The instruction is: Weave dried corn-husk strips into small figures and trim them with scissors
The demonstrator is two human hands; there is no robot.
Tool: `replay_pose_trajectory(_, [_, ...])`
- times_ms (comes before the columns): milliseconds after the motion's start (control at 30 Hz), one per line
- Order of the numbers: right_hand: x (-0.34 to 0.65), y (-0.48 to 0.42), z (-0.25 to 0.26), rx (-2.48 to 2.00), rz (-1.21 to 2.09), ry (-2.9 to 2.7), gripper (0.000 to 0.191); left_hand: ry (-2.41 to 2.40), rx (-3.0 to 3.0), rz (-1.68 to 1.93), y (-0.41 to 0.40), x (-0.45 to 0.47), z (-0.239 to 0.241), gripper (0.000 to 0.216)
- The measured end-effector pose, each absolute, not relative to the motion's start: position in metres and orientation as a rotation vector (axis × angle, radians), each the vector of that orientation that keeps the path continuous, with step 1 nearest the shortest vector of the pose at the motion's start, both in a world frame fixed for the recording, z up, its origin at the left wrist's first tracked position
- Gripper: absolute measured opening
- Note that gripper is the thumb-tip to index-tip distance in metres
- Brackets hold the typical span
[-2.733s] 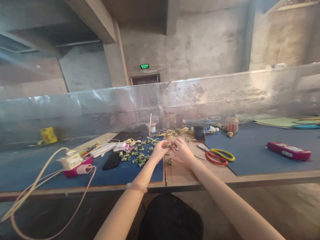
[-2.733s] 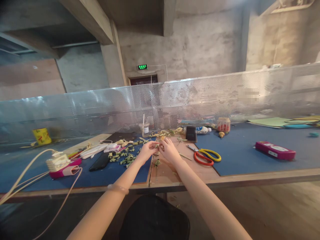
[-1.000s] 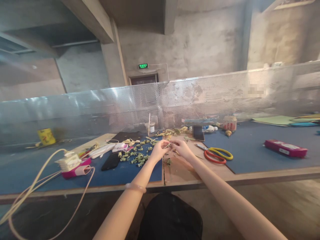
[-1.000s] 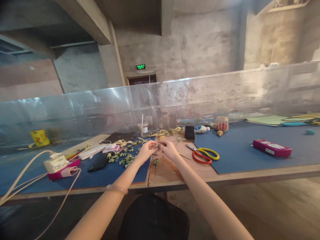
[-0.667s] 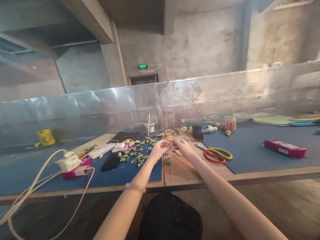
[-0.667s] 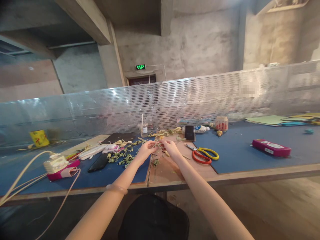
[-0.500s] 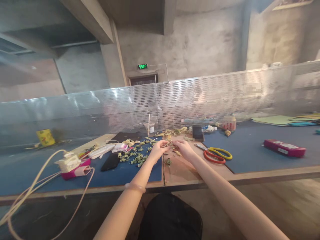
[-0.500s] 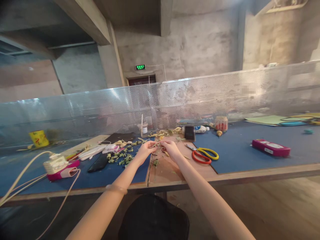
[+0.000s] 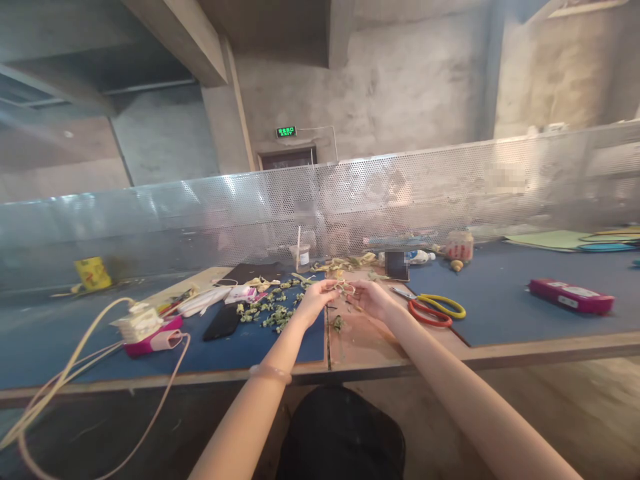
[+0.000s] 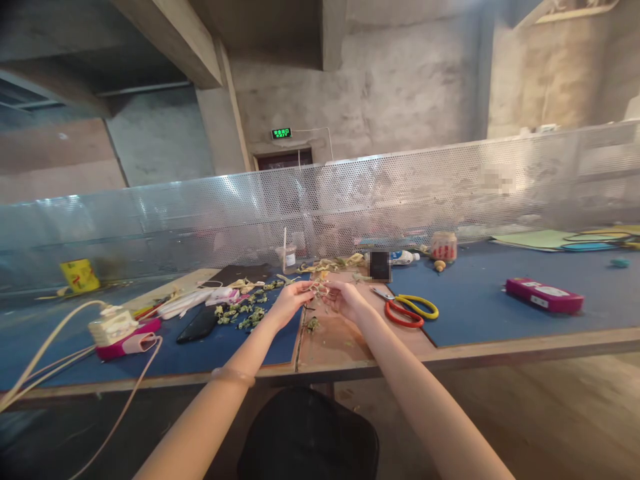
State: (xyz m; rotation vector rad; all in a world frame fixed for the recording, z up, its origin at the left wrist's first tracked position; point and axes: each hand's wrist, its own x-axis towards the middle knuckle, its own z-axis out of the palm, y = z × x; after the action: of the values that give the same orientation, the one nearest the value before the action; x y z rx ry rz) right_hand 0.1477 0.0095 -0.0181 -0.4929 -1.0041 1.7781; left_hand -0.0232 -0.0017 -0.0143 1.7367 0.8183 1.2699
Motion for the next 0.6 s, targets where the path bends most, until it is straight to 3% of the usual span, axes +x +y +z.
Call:
replay_pose_trajectory(267, [0.144,-0.004,-0.015,-0.462,1.616,-1.242,0.006,0.763,1.712,1.26,-0.002,-0.024,-0.014,0.037])
replay_pose_trajectory(600, [0.139,0.007,-0.018,-0.696,1.143,-1.348,0.021,0.75,1.711,1.241,-0.002,-0.023,-0.014,0.041])
